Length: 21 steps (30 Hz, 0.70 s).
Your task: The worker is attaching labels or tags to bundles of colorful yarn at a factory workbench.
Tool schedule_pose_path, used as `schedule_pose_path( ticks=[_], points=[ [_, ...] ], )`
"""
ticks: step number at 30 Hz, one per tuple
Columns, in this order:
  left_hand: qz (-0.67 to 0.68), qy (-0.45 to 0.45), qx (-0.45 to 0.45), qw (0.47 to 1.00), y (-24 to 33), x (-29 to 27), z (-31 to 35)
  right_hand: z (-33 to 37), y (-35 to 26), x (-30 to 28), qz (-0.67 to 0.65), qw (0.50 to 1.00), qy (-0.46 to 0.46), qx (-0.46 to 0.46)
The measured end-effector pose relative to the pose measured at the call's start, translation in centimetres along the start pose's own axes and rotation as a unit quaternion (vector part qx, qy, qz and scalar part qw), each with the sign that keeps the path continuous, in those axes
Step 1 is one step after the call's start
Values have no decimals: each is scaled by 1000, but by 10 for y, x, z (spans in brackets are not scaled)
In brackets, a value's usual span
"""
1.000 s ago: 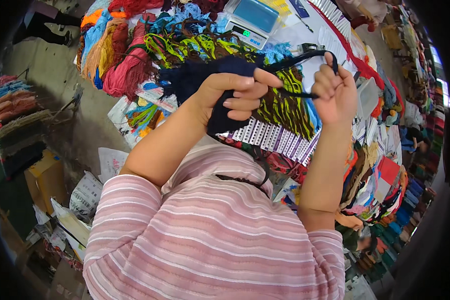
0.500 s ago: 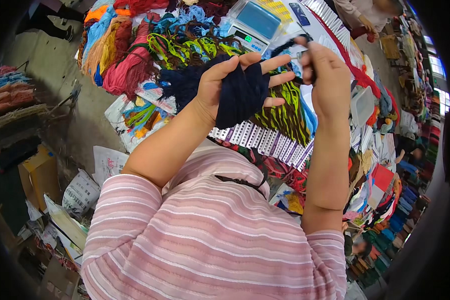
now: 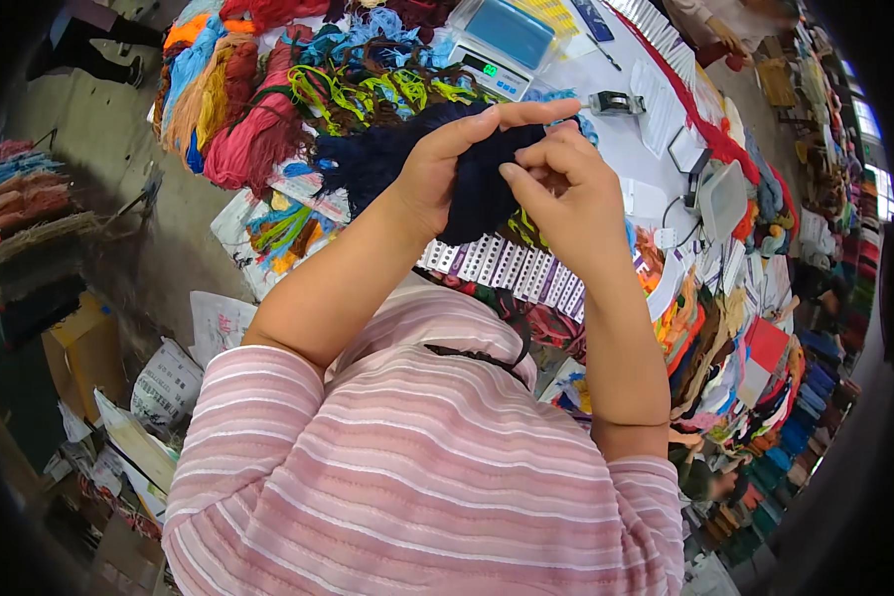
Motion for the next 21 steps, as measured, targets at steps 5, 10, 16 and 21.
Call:
schedule_pose_path(
  ticks=[5, 10, 16, 21],
  points=[
    [-75, 36, -12, 997, 10, 3, 8, 5, 20, 2, -193, 979, 7, 60],
    [-231, 56, -15, 971, 16, 7, 10, 8, 32, 7, -287, 953, 19, 93],
    [-310, 30, -20, 950, 26, 1, 13, 8, 32, 9, -510, 850, 68, 111],
    [-290, 41, -2, 956, 31, 7, 13, 6, 29, 10, -501, 851, -91, 127]
  ],
)
Point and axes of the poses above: each hand's wrist, its own z-axis away from the middle knuckle, its own x-axis out of the palm, y = z × x, the point moved 5 cm from there along -z, towards the middle knuckle, and after that the axes turned 1 degree about -y, right-handed, at the moved point
